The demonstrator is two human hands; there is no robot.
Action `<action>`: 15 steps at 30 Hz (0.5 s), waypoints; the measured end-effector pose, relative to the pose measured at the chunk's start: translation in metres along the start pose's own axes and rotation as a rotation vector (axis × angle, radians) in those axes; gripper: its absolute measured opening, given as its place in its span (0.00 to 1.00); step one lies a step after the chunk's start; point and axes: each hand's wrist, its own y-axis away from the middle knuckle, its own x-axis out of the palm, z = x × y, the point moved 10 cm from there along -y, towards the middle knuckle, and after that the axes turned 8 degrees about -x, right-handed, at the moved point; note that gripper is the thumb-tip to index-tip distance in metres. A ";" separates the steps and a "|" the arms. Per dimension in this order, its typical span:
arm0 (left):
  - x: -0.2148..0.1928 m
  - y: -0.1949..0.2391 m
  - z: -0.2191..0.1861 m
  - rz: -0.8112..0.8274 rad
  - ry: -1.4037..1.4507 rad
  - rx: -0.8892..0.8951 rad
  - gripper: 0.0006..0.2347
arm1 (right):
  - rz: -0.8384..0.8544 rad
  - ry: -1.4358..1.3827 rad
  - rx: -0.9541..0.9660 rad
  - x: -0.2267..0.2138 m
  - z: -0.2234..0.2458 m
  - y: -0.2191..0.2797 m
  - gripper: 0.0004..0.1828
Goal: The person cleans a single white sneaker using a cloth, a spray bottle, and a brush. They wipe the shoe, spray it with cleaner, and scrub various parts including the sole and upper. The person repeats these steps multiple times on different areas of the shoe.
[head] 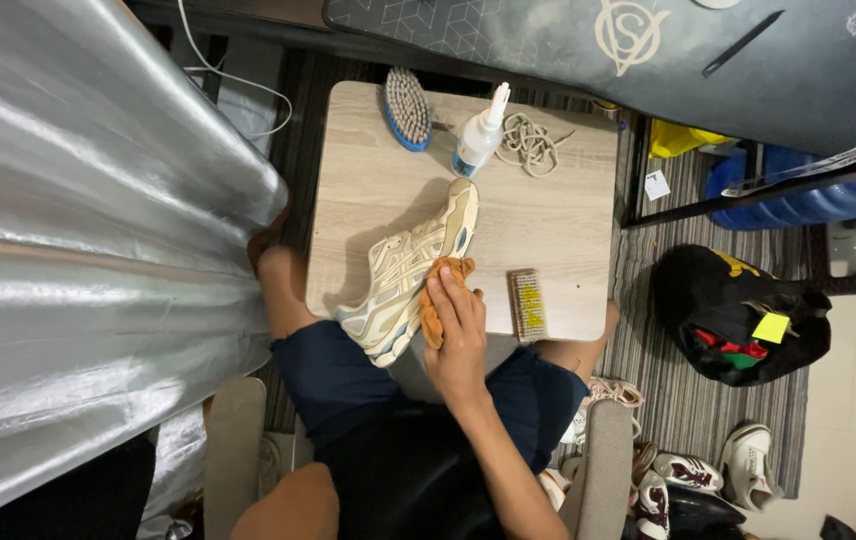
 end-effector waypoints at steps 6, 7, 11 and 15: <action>0.013 0.003 0.001 -0.001 -0.021 -0.002 0.14 | 0.006 0.008 -0.017 0.002 -0.002 0.004 0.32; 0.015 0.004 0.000 0.001 -0.023 0.001 0.14 | 0.010 0.005 -0.019 0.002 -0.002 0.005 0.32; 0.022 0.002 -0.008 0.014 -0.041 0.018 0.14 | 0.004 -0.003 -0.020 0.002 -0.003 0.003 0.33; 0.023 0.006 -0.004 0.014 -0.060 0.016 0.14 | 0.011 -0.008 -0.024 0.004 -0.004 0.006 0.33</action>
